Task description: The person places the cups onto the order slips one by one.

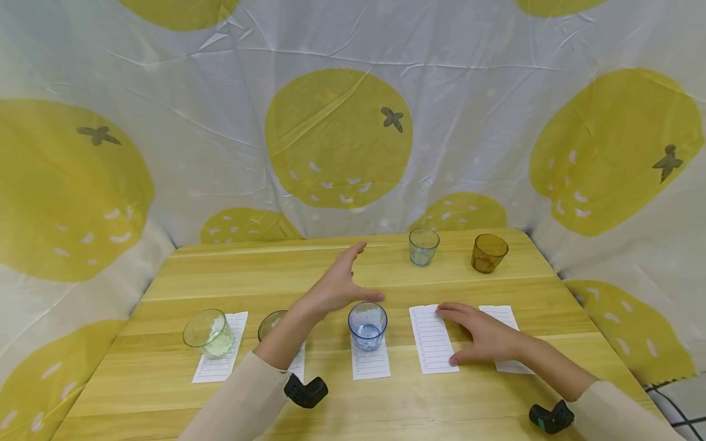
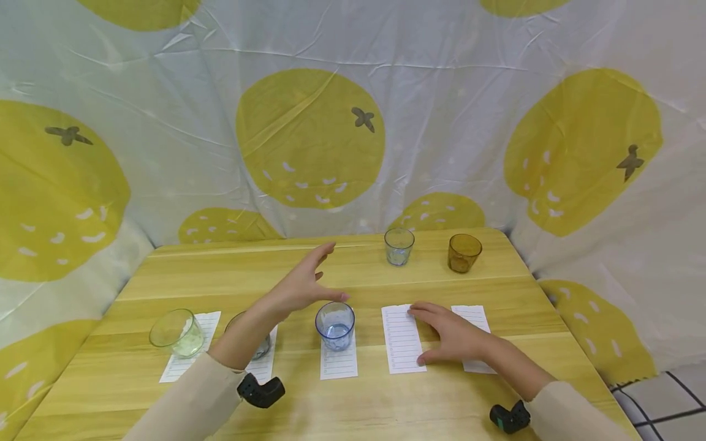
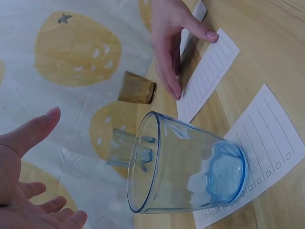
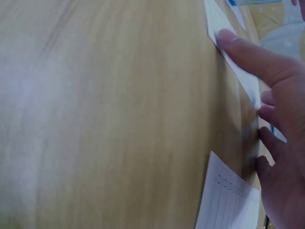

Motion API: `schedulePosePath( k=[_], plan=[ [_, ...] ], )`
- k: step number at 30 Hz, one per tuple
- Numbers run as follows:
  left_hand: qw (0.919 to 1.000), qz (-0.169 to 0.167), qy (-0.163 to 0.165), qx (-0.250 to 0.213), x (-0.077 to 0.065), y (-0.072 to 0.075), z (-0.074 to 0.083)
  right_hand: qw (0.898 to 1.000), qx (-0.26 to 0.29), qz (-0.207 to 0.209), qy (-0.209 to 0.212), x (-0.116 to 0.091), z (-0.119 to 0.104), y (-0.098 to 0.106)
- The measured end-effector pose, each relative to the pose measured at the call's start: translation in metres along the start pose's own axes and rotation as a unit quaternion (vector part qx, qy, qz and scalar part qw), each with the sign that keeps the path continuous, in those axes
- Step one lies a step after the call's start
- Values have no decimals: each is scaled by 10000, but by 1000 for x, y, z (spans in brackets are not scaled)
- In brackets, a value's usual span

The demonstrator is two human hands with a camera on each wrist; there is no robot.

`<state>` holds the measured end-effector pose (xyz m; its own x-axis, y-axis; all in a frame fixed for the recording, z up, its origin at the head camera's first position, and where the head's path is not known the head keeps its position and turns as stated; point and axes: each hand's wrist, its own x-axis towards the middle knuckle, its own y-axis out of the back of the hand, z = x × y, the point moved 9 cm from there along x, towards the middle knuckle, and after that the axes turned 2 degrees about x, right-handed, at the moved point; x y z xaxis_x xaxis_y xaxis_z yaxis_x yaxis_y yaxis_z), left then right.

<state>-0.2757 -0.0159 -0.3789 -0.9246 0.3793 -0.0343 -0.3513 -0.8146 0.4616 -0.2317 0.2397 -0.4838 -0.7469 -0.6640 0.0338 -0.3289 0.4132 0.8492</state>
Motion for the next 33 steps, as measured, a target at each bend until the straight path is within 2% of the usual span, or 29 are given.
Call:
schedulePosePath(
  k=[8, 17, 25, 28, 33],
  plan=[
    [9999, -5, -44, 109, 36, -8, 6, 9995, -14, -324, -50, -2, -2, -6],
    [9996, -87, -245, 139, 78, -27, 10, 9993, 79, -357, -42, -7, 2, -9],
    [9990, 386, -204, -70, 111, -26, 11, 9994, 48, -339, -37, -4, 3, -7],
    [9986, 480, -166, -129, 124, -31, 11, 9994, 88, -318, -80, -4, 4, -5],
    [9976, 648, 84, -235, 142, -40, 4, 9991, 156, -383, -61, -1, 3, -7]
  ],
)
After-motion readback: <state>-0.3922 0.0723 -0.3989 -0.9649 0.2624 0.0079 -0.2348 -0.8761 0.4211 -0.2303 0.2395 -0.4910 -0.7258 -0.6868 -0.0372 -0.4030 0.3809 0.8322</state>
